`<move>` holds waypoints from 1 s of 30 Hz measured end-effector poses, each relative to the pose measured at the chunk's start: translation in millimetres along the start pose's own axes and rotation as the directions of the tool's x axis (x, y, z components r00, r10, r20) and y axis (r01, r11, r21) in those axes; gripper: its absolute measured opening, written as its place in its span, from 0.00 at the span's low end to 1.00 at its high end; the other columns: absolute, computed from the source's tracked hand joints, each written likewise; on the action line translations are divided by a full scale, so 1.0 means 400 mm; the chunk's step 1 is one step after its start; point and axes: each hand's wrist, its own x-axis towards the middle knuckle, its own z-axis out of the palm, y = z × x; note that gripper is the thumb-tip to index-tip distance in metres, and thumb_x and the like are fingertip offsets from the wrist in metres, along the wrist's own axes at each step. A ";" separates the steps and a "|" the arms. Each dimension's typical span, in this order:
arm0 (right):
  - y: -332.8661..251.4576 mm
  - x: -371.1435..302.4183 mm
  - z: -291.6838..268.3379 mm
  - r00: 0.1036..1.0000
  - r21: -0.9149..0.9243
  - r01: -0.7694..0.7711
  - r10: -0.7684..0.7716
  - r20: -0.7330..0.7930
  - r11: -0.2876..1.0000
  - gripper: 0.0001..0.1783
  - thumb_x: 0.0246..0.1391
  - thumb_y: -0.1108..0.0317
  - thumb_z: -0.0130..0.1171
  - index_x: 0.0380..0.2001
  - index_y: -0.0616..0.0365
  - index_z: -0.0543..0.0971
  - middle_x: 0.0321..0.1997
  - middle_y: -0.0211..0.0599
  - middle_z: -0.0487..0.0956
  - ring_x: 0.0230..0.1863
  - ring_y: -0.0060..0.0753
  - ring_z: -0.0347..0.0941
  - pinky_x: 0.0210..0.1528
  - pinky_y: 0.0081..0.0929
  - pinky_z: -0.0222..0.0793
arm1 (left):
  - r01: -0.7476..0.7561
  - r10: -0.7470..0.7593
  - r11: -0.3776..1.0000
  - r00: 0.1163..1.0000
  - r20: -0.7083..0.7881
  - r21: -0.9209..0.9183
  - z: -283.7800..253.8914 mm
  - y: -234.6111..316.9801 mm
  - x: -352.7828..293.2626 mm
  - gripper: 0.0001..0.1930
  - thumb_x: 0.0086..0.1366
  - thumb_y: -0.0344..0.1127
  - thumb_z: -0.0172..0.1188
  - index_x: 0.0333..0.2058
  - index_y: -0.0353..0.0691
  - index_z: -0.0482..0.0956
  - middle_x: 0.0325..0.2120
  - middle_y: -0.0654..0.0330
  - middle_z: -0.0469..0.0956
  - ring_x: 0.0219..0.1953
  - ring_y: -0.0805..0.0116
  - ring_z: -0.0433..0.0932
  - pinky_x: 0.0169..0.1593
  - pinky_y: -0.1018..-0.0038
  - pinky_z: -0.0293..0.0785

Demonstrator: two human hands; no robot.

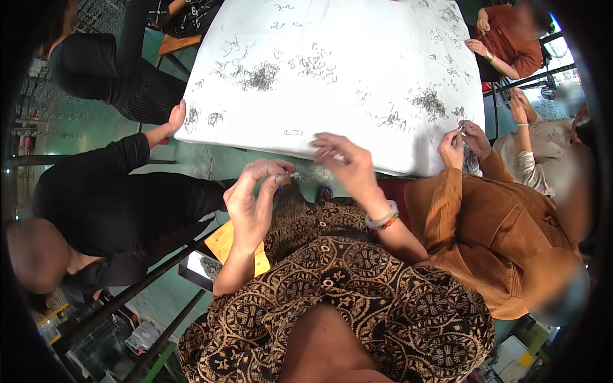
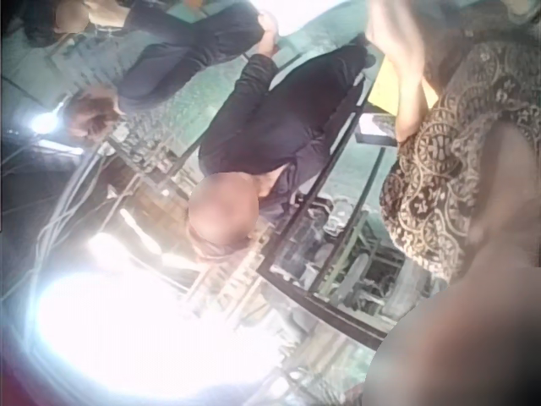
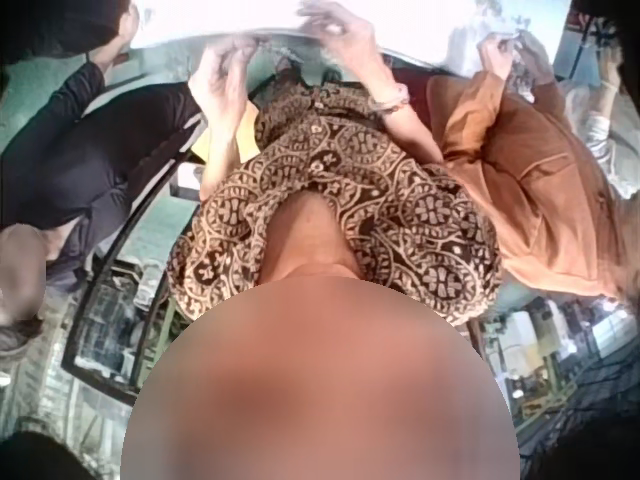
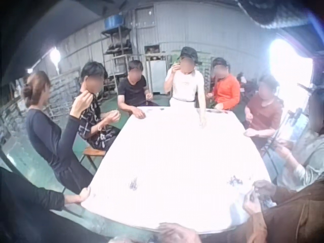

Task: The person stands at a table with several others and uses their hands to link small metal paperclips into chains on a white surface. They pick up individual clips, connect them, and place the growing chains back on the table. The person then walks away from the table through the workshop.

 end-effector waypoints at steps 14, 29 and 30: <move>0.602 0.096 -0.302 0.993 -0.829 -0.004 0.097 0.060 0.560 0.12 0.46 0.80 0.53 0.37 0.62 0.78 0.36 0.55 0.77 0.38 0.56 0.75 0.41 0.41 0.73 | -0.045 0.045 0.999 0.999 0.024 -0.007 -0.045 0.038 -0.015 0.06 0.55 0.16 0.57 0.31 0.32 0.74 0.29 0.54 0.79 0.35 0.66 0.77 0.42 0.73 0.73; -0.128 0.031 -0.006 0.965 0.424 -0.199 0.100 0.244 0.884 0.09 0.50 0.84 0.55 0.36 0.68 0.76 0.32 0.41 0.78 0.30 0.24 0.76 0.33 0.17 0.72 | 0.207 -0.209 0.972 0.978 0.006 0.107 -0.043 -0.042 0.000 0.05 0.57 0.20 0.59 0.34 0.33 0.78 0.32 0.58 0.81 0.37 0.73 0.78 0.44 0.76 0.73; -0.155 0.029 0.014 0.950 0.453 -0.252 0.130 0.283 0.855 0.10 0.50 0.85 0.55 0.38 0.69 0.73 0.32 0.41 0.78 0.31 0.24 0.76 0.32 0.16 0.72 | 0.192 -0.194 0.977 0.981 0.016 0.094 -0.036 -0.053 0.004 0.05 0.57 0.21 0.60 0.33 0.33 0.78 0.31 0.58 0.81 0.37 0.74 0.78 0.44 0.76 0.74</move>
